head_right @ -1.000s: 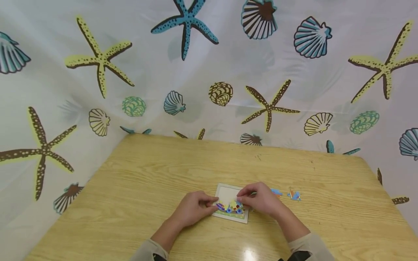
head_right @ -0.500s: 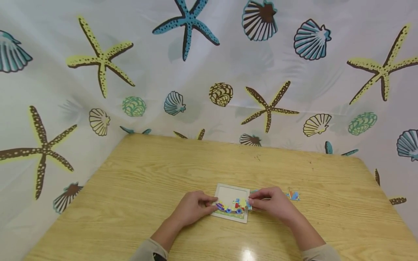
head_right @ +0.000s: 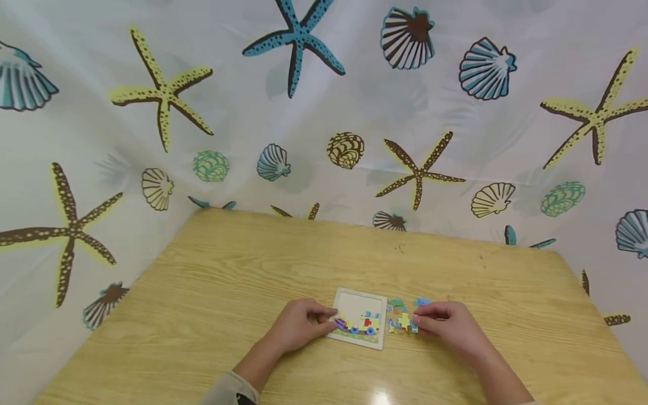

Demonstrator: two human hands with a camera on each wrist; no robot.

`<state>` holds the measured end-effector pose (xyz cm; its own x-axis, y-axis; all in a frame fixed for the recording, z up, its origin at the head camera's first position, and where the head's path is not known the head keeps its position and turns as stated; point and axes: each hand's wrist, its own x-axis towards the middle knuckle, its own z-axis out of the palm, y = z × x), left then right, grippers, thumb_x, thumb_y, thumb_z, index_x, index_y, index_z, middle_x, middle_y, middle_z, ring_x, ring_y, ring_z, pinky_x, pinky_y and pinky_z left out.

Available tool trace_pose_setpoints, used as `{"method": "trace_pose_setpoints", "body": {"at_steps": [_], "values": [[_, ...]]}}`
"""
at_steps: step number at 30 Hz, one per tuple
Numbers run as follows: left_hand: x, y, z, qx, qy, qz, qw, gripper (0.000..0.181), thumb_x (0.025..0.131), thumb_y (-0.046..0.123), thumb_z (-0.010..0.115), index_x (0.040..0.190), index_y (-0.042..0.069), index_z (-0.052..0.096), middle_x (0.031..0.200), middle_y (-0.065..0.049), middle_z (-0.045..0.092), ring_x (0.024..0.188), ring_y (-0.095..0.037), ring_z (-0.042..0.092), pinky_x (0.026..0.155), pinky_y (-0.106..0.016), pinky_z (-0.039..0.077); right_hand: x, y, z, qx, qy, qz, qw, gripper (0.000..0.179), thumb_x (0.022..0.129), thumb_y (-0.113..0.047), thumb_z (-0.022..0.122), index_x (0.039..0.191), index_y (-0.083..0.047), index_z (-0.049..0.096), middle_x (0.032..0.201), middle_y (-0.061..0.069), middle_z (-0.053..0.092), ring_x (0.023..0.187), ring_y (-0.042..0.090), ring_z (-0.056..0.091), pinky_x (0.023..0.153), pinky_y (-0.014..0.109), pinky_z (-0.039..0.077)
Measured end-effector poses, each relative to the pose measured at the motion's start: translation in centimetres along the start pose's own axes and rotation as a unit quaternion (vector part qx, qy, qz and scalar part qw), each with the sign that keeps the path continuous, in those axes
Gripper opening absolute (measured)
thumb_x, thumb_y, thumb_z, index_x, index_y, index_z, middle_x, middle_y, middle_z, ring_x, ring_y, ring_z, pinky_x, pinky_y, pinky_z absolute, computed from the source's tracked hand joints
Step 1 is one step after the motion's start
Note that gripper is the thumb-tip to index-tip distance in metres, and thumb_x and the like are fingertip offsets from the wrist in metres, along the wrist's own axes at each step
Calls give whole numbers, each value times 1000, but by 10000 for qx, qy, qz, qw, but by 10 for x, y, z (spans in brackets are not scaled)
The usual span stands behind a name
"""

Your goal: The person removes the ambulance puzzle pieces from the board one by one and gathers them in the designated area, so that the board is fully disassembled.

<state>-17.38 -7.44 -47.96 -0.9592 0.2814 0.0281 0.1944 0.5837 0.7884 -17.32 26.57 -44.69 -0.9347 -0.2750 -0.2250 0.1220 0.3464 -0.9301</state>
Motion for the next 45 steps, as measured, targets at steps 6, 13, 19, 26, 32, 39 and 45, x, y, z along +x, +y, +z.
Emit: {"method": "trace_pose_setpoints", "body": {"at_steps": [6,13,19,26,32,39,45], "values": [[0,2,2,-59,-87,-73,9999,32,82,33,82,110,18,78,77,11,61,73,-8,52,68,-24,44,-6,7,-9,45,310,341,9989,41,91,-18,74,119,10,66,118,10,67,95,8,68,83,28,58],[1,0,-1,-94,-201,24,9998,47,74,37,88,114,15,76,79,9,62,72,-8,50,68,-24,43,-12,11,-15,-730,720,500,9935,38,89,-23,77,111,6,70,101,5,72,86,12,68,75,26,59],[0,-2,-3,-31,-245,56,9997,50,73,38,89,116,15,76,80,9,62,72,-7,50,69,-24,43,-15,10,-6,-2226,1218,320,9667,34,86,-32,79,101,-3,72,87,0,73,78,12,64,69,23,51],[0,1,-1,-23,-238,-11,9997,50,73,39,88,117,16,75,79,9,60,72,-9,48,67,-24,41,-11,-3,-1,-2088,1214,174,9703,33,90,-28,75,106,0,69,94,5,70,78,14,65,67,24,54],[-1,1,-1,-30,-242,15,9997,49,74,38,88,116,16,76,80,10,61,73,-8,49,70,-24,42,2,-13,12,-765,373,-142,9963,42,94,-21,71,122,8,62,112,16,70,87,22,72,72,31,60],[-2,0,-1,-101,-304,95,9994,43,76,37,87,113,19,77,83,8,62,76,-8,51,74,-26,43,18,-20,33,-489,-349,-534,9968,42,95,-18,69,125,11,60,115,23,67,95,25,72,77,31,60],[-2,1,-3,110,-316,154,9993,36,78,38,86,110,22,79,81,11,61,73,-7,49,69,-25,42,27,-23,47,-491,-560,-655,9951,37,97,-14,66,124,11,61,115,24,69,97,22,72,77,30,60]]}}
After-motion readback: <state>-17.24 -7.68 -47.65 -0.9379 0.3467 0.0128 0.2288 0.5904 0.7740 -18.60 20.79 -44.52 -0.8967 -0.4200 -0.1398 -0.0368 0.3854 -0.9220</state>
